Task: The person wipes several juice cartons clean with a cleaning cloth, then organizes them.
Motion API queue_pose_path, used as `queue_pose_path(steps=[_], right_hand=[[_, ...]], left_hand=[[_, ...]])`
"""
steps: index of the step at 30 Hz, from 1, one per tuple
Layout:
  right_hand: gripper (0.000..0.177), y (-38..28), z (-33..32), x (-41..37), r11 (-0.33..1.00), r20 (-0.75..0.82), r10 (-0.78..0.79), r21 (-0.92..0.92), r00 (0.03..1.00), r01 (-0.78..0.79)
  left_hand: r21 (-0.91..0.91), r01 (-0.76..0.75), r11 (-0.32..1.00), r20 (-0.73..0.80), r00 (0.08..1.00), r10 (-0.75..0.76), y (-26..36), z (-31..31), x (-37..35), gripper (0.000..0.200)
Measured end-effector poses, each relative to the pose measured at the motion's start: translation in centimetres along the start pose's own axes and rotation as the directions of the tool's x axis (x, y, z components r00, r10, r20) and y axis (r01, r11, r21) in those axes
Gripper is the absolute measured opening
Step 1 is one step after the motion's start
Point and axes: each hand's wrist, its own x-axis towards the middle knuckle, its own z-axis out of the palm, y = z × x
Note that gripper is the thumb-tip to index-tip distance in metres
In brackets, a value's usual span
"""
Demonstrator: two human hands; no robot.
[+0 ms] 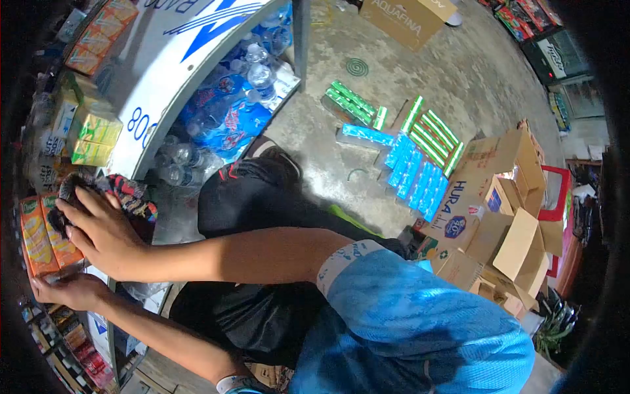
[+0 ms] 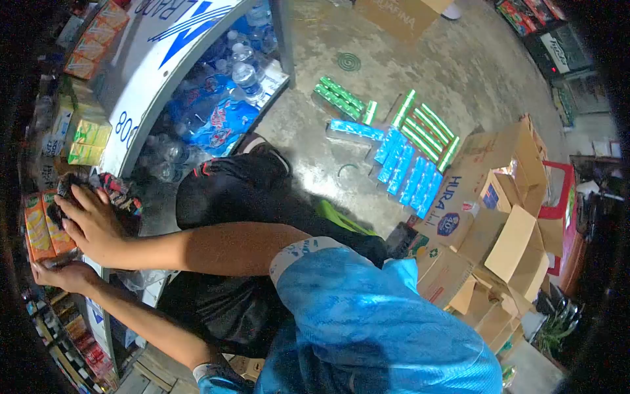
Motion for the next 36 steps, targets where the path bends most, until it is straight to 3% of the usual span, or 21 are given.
queue_pose_path(steps=[4, 6, 7, 9, 10, 11, 12, 13, 14, 15, 17, 19, 21, 22, 23, 25, 29, 31, 33, 35, 36], right_hand=[[0.052, -0.7, 1.1, -0.2, 0.999, -0.074, 0.03, 0.024, 0.997, -0.029], [0.056, -5.3, 1.0, 0.7, 0.916, 0.002, 0.109, 0.388, 0.994, -0.102], [0.054, -8.4, 0.5, 1.9, 0.837, 0.026, -0.044, 0.546, 0.999, 0.023], [0.037, -8.3, 4.3, 2.9, 0.734, -0.143, -0.531, 0.413, 0.835, 0.538], [0.028, -7.4, 3.2, 4.0, 0.713, -0.142, -0.617, 0.315, 0.774, 0.626], [0.023, -6.4, 2.5, 4.5, 0.767, -0.121, -0.592, 0.217, 0.796, 0.604], [0.022, -5.3, -1.0, 4.9, 0.735, 0.015, -0.606, 0.393, 0.796, 0.552], [0.027, -3.2, 0.3, 5.6, 0.877, -0.074, -0.404, 0.253, 0.912, 0.409], [0.026, -0.9, -2.4, 5.1, 0.99, 0.569, 0.068, 0.064, 0.819, -0.127], [0.041, 0.3, -2.6, 4.3, 0.878, 0.447, 0.356, 0.14, 0.82, -0.457], [0.056, -0.6, -1.3, 2.8, 0.964, 0.209, -0.024, 0.264, 0.978, -0.033], [0.062, -5.3, -2.0, 4.2, 0.919, 0.313, -0.335, 0.315, 0.889, 0.236], [0.061, -5.8, -2.2, 4.8, 0.865, 0.378, -0.492, 0.109, 0.784, 0.49], [0.059, -3.6, -2.0, 4.7, 0.9, 0.349, -0.437, 0.18, 0.829, 0.398], [0.058, -1.4, -1.7, 4.6, 0.919, 0.324, -0.377, 0.25, 0.868, 0.305], [0.056, -0.7, -1.2, 3.8, 0.757, 0.377, 0.233, 0.509, 0.896, -0.41], [0.054, -3.1, -1.2, 3.9, 0.898, 0.306, 0.001, 0.419, 0.952, -0.135], [0.055, -2.6, -2.0, 4.0, 0.882, 0.326, -0.368, 0.42, 0.871, 0.216], [0.058, -1.7, -1.7, 3.3, 0.909, 0.322, 0.109, 0.35, 0.941, -0.225], [0.057, -2.8, -2.9, 3.7, 0.797, 0.477, 0.349, 0.302, 0.807, -0.523], [0.056, -4.0, -2.9, 3.9, 0.915, 0.413, 0.028, 0.356, 0.91, -0.19]], left_hand=[[-0.009, -0.007, 1.0, 0.04, 0.999, 0.007, 0.0, -0.1, -0.3, 0.049], [-0.041, -0.015, 0.999, 0.067, 0.998, 0.018, 0.2, 0.2, -0.4, 0.048], [-0.056, -0.004, 0.998, 0.101, 0.995, 0.01, 0.3, 0.3, -0.5, 0.047], [-0.072, -0.01, 0.997, 0.145, 0.989, 0.021, 0.4, 0.4, -0.8, 0.046], [-0.078, -0.027, 0.997, 0.16, 0.986, 0.04, 0.7, 0.6, -0.9, 0.046], [-0.084, -0.044, 0.996, 0.171, 0.984, 0.058, 0.9, 0.8, -1.2, 0.045], [-0.089, -0.062, 0.994, 0.178, 0.981, 0.077, 1.1, 1.0, -1.4, 0.045], [-0.096, -0.081, 0.992, 0.176, 0.98, 0.097, 1.3, 1.2, -1.7, 0.044], [-0.056, -0.077, 0.995, 0.119, 0.989, 0.083, 1.4, 1.5, -2.2, 0.044], [-0.064, -0.126, 0.99, 0.124, 0.983, 0.133, 1.2, 1.9, -2.2, 0.044], [0.001, -0.213, 0.977, 0.159, 0.965, 0.21, 1.8, 2.1, -2.2, 0.041], [0.046, -0.205, 0.978, 0.157, 0.968, 0.196, 2.4, 2.0, -2.3, 0.042], [0.033, -0.102, 0.994, 0.159, 0.983, 0.095, 1.1, 1.2, -3.0, 0.046], [0.139, -0.188, 0.972, 0.163, 0.973, 0.165, 1.9, 1.0, -2.6, 0.051], [-0.091, -0.24, 0.967, 0.182, 0.95, 0.253, 1.3, 1.5, -1.7, 0.054], [-0.032, -0.281, 0.959, 0.218, 0.935, 0.281, 1.1, 1.3, -1.8, 0.055], [0.009, -0.297, 0.955, 0.23, 0.93, 0.287, 1.4, 1.5, -2.1, 0.055], [0.007, -0.277, 0.961, 0.22, 0.938, 0.268, 2.2, 1.3, -2.5, 0.048], [0.069, -0.341, 0.938, 0.254, 0.915, 0.314, 2.6, 1.9, -2.5, 0.041], [0.07, -0.352, 0.934, 0.278, 0.906, 0.32, 2.7, 2.1, -2.4, 0.037], [0.041, -0.325, 0.945, 0.257, 0.917, 0.304, 2.3, 2.0, -2.3, 0.038]])
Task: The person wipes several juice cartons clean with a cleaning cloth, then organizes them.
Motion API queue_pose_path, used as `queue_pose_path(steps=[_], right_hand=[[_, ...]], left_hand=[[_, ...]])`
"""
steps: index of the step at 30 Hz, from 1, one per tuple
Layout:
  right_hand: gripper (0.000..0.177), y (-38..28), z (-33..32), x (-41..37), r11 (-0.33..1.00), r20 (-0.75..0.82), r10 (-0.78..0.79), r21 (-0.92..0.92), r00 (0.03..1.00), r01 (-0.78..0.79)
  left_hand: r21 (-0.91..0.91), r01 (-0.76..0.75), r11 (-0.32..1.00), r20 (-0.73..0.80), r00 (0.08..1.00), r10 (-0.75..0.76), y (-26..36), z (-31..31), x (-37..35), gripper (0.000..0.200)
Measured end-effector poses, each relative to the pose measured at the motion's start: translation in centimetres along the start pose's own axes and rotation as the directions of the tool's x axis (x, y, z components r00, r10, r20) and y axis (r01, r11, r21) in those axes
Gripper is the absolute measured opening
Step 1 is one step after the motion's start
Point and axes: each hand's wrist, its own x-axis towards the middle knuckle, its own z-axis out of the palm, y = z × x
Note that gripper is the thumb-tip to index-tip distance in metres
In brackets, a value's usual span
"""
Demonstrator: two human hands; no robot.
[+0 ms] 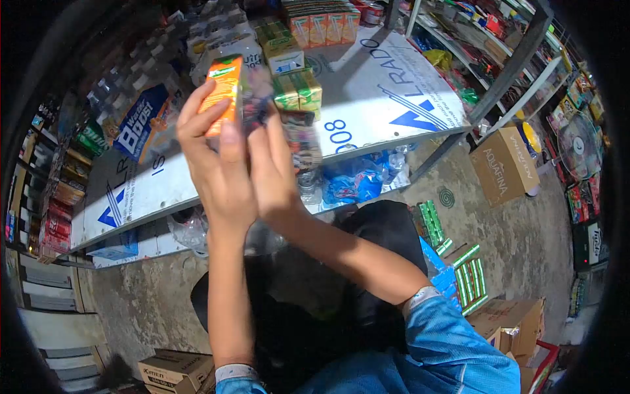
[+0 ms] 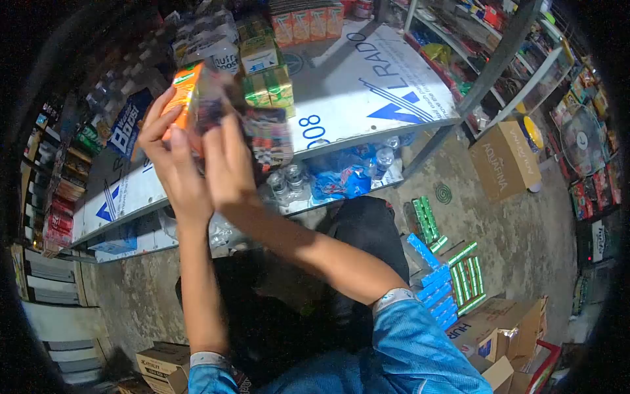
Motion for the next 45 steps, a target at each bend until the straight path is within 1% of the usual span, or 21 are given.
queue_pose_path(steps=[1, 3, 6, 7, 10, 11, 15, 19, 20, 21, 23, 24, 27, 31, 32, 35, 37, 38, 41, 42, 45], right_hand=[[0.056, -0.8, 0.3, 0.0, 0.938, 0.085, -0.322, -0.103, 0.943, 0.33], [0.055, -0.2, -0.6, 0.1, 0.835, 0.202, -0.41, -0.309, 0.889, 0.455], [0.055, 1.5, -0.5, 0.3, 0.964, -0.124, 0.266, 0.034, 0.956, -0.263], [0.055, 1.1, -0.5, 0.0, 0.965, -0.125, 0.262, 0.04, 0.957, -0.259], [0.056, -1.3, -0.6, 0.0, 0.929, 0.159, -0.307, -0.165, 0.938, 0.331], [0.056, -0.2, -0.9, -0.1, 0.933, 0.166, -0.299, -0.157, 0.94, 0.324], [0.054, 0.2, -0.4, 0.0, 0.972, -0.094, 0.235, 0.049, 0.967, -0.232], [0.054, -1.3, -1.1, 0.2, 0.923, 0.171, -0.294, -0.204, 0.94, 0.326], [0.053, 0.8, -1.1, -0.3, 0.992, 0.089, -0.123, 0.018, 0.988, 0.122], [0.053, 1.8, -1.2, 0.0, 0.982, -0.047, 0.143, -0.117, 0.989, -0.147], [0.048, 2.7, -0.7, 0.0, 0.978, -0.098, 0.143, 0.164, 0.985, -0.126], [0.048, -0.1, -0.8, -0.9, 0.987, 0.021, -0.093, -0.131, 0.995, 0.095], [0.051, -1.5, -1.0, 0.3, 0.9, 0.11, -0.351, -0.236, 0.93, 0.368], [0.048, 1.5, -1.2, -0.1, 0.979, -0.061, 0.195, 0.078, 0.979, -0.19], [0.048, 0.6, -1.0, 0.0, 0.979, -0.064, 0.196, 0.078, 0.979, -0.191], [0.048, -1.7, 0.2, -0.4, 0.937, 0.056, -0.305, -0.164, 0.951, 0.31], [0.046, 3.9, -1.1, -0.8, 0.942, -0.087, -0.071, -0.333, 0.994, 0.038], [0.044, 3.8, -1.0, -0.6, 0.963, -0.182, 0.164, -0.184, 0.97, -0.197], [0.038, 1.0, -1.4, -0.4, 0.994, 0.027, 0.006, -0.112, 1.0, -0.003], [0.037, 0.8, -0.1, 0.3, 0.98, -0.076, -0.198, -0.034, 0.977, 0.195], [0.037, 3.6, -1.8, 0.9, 0.999, -0.086, 0.038, 0.01, 0.996, -0.037]], left_hand=[[-0.03, 0.025, 0.999, -0.026, 0.999, -0.026, -0.2, 0.0, -0.2, 0.038], [-0.031, 0.045, 0.998, -0.033, 0.998, -0.046, -0.1, 0.1, -0.5, 0.038], [0.001, 0.061, 0.998, -0.045, 0.997, -0.061, 0.1, -0.1, 0.2, 0.035], [0.003, 0.056, 0.998, -0.04, 0.998, -0.056, 0.2, -0.1, 0.2, 0.035], [-0.03, 0.055, 0.998, -0.031, 0.998, -0.056, 0.3, -0.2, -0.1, 0.03], [-0.019, 0.062, 0.998, -0.036, 0.997, -0.062, 0.4, -0.3, -0.2, 0.03], [-0.035, 0.031, 0.999, -0.015, 0.999, -0.031, 0.5, -0.1, 0.4, 0.028], [-0.009, 0.014, 1.0, -0.033, 0.999, -0.014, -0.2, -0.5, -0.2, 0.032], [0.043, 0.001, 0.999, -0.017, 1.0, 0.0, 0.2, -0.5, -0.1, 0.032], [0.091, -0.019, 0.996, -0.003, 1.0, 0.019, 0.6, -0.2, 0.1, 0.032], [0.111, -0.034, 0.993, 0.058, 0.998, 0.027, 1.2, -0.2, 0.0, 0.031], [0.111, -0.031, 0.993, 0.047, 0.999, 0.026, 1.2, -0.1, -0.1, 0.032], [-0.09, 0.135, 0.987, 0.001, 0.991, -0.135, 1.1, -0.5, -0.4, 0.028], [-0.015, 0.037, 0.999, -0.01, 0.999, -0.037, 0.9, -0.3, 0.0, 0.022], [-0.016, 0.037, 0.999, -0.008, 0.999, -0.037, 0.9, -0.4, 0.1, 0.022], [-0.044, 0.102, 0.994, -0.011, 0.995, -0.102, 0.8, -0.7, -0.4, 0.021], [-0.052, 0.093, 0.994, -0.03, 0.995, -0.095, 0.7, -0.4, 0.0, 0.026], [-0.086, 0.094, 0.992, -0.017, 0.995, -0.096, 0.5, -0.5, 0.1, 0.034], [0.035, -0.011, 0.999, -0.034, 0.999, 0.013, 1.0, -0.2, -0.1, 0.042], [0.159, -0.012, 0.987, -0.072, 0.997, 0.024, 1.6, -0.4, -0.2, 0.047], [0.1, 0.088, 0.991, -0.019, 0.996, -0.086, 1.3, 0.0, -0.5, 0.047]])
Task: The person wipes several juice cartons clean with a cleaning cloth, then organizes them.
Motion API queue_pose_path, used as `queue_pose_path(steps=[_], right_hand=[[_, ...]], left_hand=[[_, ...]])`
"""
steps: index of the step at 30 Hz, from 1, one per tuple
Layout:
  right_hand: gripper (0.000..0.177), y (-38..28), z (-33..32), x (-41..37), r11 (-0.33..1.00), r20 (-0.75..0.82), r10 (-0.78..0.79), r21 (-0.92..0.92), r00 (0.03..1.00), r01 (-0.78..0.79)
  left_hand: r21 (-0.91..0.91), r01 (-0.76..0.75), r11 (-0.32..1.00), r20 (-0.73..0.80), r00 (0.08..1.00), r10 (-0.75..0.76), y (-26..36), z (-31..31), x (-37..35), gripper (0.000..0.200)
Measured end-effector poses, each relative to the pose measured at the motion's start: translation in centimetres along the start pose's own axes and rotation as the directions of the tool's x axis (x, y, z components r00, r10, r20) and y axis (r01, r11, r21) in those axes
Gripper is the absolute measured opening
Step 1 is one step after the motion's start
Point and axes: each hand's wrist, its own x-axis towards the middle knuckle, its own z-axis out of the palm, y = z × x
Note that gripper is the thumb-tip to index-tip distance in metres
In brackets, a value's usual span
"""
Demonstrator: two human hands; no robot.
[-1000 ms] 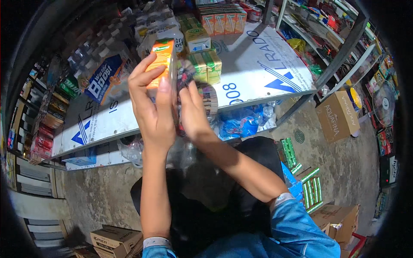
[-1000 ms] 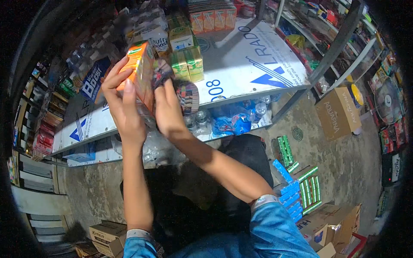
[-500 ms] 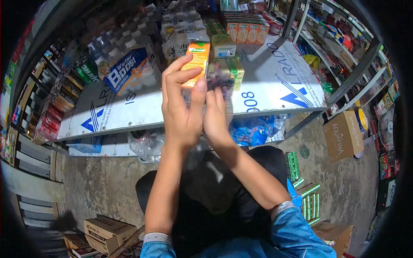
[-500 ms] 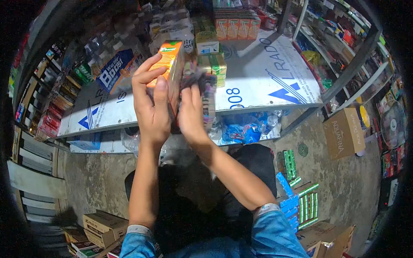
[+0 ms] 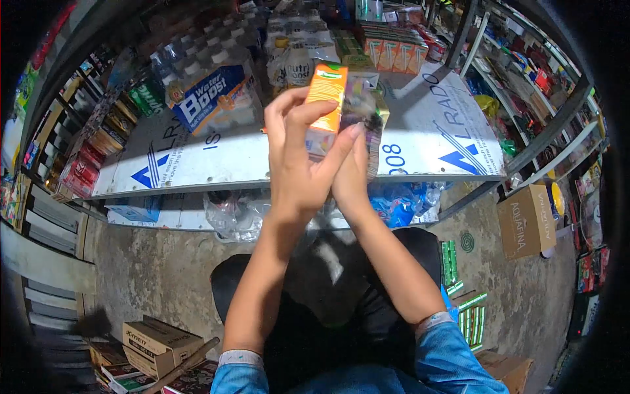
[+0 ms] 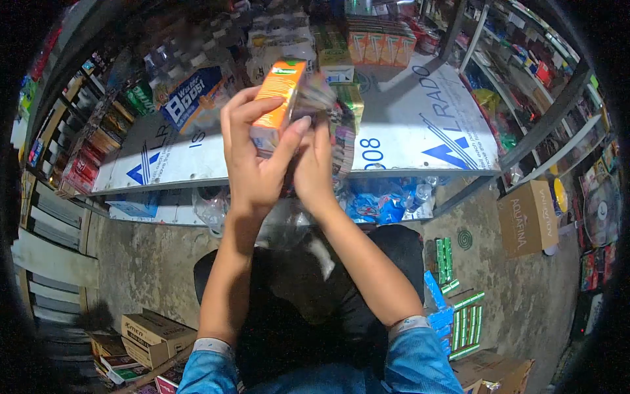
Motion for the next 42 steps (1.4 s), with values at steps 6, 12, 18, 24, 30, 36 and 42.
queue_pose_path(steps=[6, 12, 18, 24, 30, 36, 42], right_hand=[[0.04, -4.2, -0.3, 0.1, 0.961, -0.027, -0.163, -0.229, 0.986, 0.153], [0.029, 5.2, -6.2, 1.6, 0.968, -0.053, 0.074, -0.236, 0.996, -0.084], [0.036, -2.2, -0.2, 0.1, 0.97, -0.062, 0.237, -0.042, 0.969, -0.24], [0.041, -2.5, -3.0, 1.2, 0.977, -0.166, 0.213, 0.041, 0.963, -0.209], [0.038, -0.2, -6.2, 1.9, 0.607, 0.019, -0.368, -0.752, 0.929, 0.256], [0.03, -5.3, -2.9, 1.1, 0.979, -0.078, -0.011, -0.204, 0.997, -0.005], [0.037, -0.6, -3.4, 1.4, 0.97, -0.088, 0.068, -0.227, 0.994, -0.087]], left_hand=[[-0.272, 0.116, 0.955, -0.043, 0.99, -0.133, 0.3, 0.1, -0.3, 0.06], [-0.15, 0.11, 0.983, -0.013, 0.993, -0.113, -0.9, 0.1, -0.9, 0.069], [-0.095, 0.004, 0.996, -0.121, 0.992, -0.016, -1.9, -0.2, -0.5, 0.07], [-0.134, 0.086, 0.987, 0.021, 0.996, -0.084, -1.5, -0.7, -0.5, 0.068], [-0.272, 0.124, 0.954, 0.005, 0.992, -0.127, -2.6, -0.6, -0.4, 0.06], [-0.312, 0.099, 0.945, -0.06, 0.991, -0.124, -3.0, -0.7, -0.6, 0.073], [-0.337, 0.1, 0.936, -0.149, 0.976, -0.159, -4.1, -0.9, -0.8, 0.077]])
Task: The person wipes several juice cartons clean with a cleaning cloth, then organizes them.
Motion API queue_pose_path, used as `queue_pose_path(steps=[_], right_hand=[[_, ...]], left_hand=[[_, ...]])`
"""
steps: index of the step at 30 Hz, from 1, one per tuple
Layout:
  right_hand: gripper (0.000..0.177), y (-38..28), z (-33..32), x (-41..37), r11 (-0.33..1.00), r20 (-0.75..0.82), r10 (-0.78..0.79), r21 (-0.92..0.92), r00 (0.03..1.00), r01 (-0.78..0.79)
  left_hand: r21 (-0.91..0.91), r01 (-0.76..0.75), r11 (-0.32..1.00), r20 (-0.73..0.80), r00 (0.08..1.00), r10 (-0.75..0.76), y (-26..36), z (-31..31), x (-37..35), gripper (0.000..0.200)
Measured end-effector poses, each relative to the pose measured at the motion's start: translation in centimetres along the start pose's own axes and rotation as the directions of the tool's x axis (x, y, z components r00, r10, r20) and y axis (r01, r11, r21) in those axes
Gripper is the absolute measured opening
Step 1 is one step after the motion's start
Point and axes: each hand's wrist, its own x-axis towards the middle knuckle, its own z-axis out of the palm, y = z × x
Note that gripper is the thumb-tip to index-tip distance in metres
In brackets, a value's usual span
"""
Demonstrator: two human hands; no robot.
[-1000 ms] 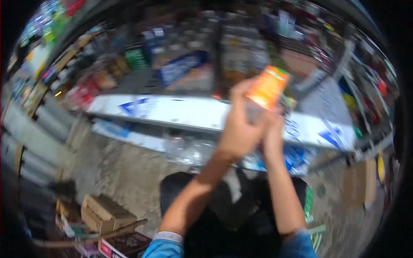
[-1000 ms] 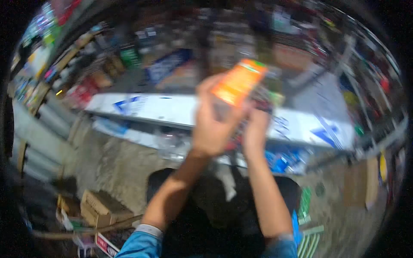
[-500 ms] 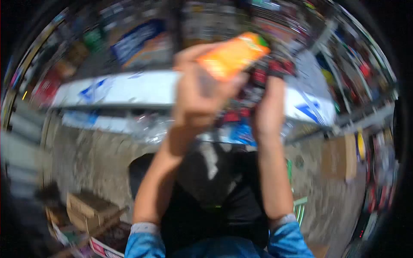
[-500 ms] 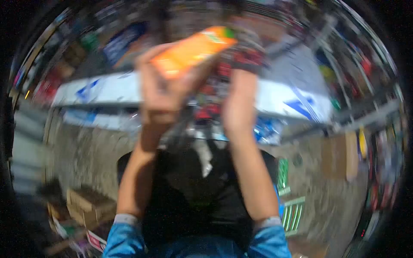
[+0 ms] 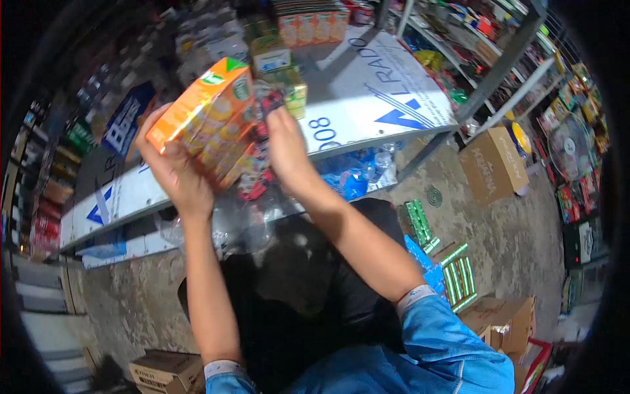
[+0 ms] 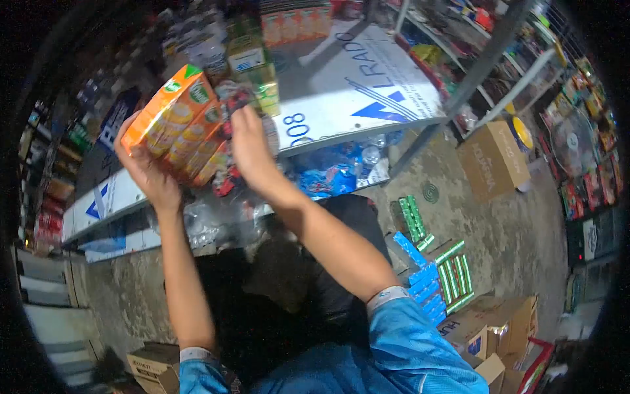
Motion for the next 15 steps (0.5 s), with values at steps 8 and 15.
queue_pose_path(steps=[8, 15], right_hand=[[0.04, -3.2, 0.0, -1.5, 0.988, 0.043, -0.152, 0.011, 0.987, 0.151], [0.035, -6.1, 1.0, -3.4, 0.984, 0.1, -0.154, 0.108, 0.983, 0.143]], left_hand=[[0.016, 0.072, 0.997, -0.062, 0.996, -0.071, -0.1, -0.8, -0.4, 0.063], [-0.04, 0.22, 0.975, -0.259, 0.94, -0.223, -1.0, 0.2, -1.5, 0.049]])
